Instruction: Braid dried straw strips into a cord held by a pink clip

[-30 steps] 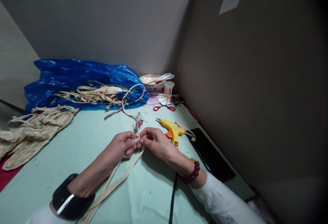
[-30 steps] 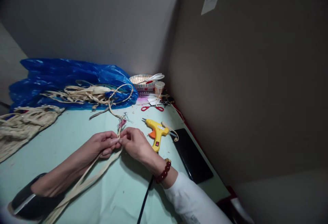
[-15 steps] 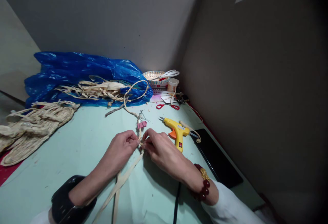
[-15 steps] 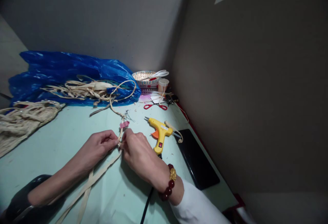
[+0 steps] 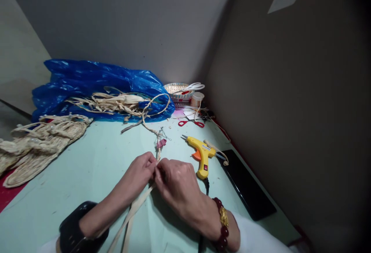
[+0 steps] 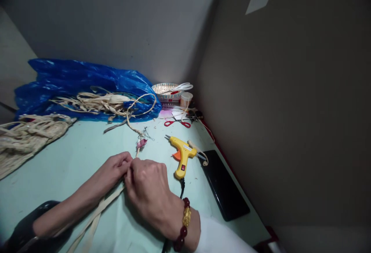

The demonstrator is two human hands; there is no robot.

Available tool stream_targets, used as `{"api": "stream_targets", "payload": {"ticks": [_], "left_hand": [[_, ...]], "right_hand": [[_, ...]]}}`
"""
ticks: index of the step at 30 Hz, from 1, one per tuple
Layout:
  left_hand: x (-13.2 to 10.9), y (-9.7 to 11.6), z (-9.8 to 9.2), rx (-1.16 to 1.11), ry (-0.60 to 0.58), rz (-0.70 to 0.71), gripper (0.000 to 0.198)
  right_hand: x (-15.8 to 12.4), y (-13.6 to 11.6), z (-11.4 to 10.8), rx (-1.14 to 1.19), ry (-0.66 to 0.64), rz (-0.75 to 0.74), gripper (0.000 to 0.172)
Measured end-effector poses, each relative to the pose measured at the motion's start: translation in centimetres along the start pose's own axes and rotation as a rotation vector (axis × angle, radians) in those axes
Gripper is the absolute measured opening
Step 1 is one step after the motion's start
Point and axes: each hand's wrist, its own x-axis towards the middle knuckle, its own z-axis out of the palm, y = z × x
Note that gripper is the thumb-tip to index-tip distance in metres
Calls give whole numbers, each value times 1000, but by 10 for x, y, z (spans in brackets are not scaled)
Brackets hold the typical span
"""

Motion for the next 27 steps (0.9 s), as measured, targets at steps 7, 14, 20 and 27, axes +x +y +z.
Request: {"api": "stream_targets", "payload": {"ticks": [7,14,20,27], "left_hand": [[1,2,-14,-494,-256,-169,29],[0,2,-18,-537,-308,-131,22],[-4,8,-19,-387,-252,-101,16],[-6,12,-16,-319,-204,-57,21]], "right_hand": [[-6,-8,0,-353,-17,-365,10],[0,-4,-11,-272,-102,-276,6],[8,8,-13,-103,-40,5,9],[18,24,-10,529,-200,140,14]]}}
